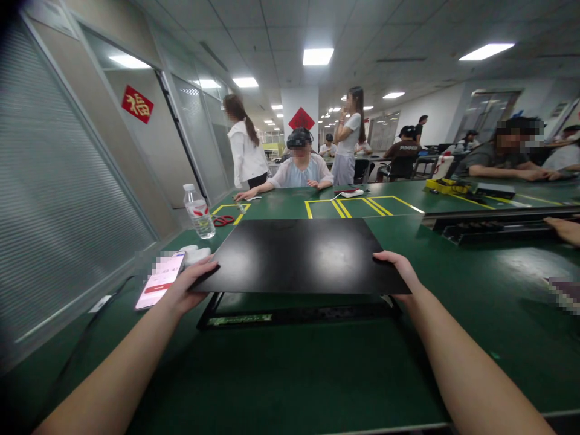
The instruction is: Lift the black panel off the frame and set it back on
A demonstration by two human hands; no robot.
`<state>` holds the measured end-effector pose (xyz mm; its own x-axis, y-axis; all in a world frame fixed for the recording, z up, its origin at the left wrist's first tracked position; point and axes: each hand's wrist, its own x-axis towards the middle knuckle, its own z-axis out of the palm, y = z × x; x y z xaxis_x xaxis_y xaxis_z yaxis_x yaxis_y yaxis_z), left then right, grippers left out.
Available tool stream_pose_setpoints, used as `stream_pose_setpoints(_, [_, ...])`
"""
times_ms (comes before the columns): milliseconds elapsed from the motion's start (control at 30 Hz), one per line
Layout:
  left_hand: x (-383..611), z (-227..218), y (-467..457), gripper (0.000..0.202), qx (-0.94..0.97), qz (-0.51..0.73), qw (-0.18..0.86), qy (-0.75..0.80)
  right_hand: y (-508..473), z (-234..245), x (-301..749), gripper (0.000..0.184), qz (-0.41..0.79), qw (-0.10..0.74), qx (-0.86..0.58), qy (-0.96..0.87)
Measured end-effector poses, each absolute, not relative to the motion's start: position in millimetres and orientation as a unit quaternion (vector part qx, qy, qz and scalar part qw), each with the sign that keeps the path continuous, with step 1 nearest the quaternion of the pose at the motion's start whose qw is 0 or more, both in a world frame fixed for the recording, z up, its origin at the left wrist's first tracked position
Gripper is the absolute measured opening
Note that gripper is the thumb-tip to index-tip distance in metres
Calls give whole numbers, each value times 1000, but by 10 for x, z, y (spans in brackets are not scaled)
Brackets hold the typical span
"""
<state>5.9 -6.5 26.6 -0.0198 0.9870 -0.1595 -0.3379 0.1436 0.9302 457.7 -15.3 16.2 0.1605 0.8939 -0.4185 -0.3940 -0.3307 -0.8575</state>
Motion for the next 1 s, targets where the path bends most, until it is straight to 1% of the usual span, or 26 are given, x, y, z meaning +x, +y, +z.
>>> stream_pose_setpoints(133, [7, 296, -54, 32, 354, 554, 590, 468, -162, 177, 4484, 43, 618, 502, -555, -241])
stream_pose_setpoints(233, [-9, 316, -54, 34, 364, 557, 575, 477, -133, 125, 4475, 45, 624, 489, -542, -278])
stream_pose_setpoints(367, [-15, 329, -59, 33, 380, 555, 546, 500, -66, 39, 4548, 44, 571, 496, -562, -333])
stream_pose_setpoints(533, [-39, 320, -44, 28, 376, 562, 535, 506, -40, 23, 4610, 59, 498, 518, -600, -353])
stream_pose_setpoints(767, [-56, 317, -42, 32, 372, 563, 544, 499, -39, 8, 4620, 59, 451, 488, -642, -382])
stream_pose_setpoints(900, [-16, 307, -54, 32, 368, 557, 549, 503, -12, -30, 4635, 61, 415, 499, -653, -390])
stream_pose_setpoints(1000, [24, 272, -48, 27, 370, 542, 559, 507, -17, -17, 4624, 60, 393, 500, -664, -393])
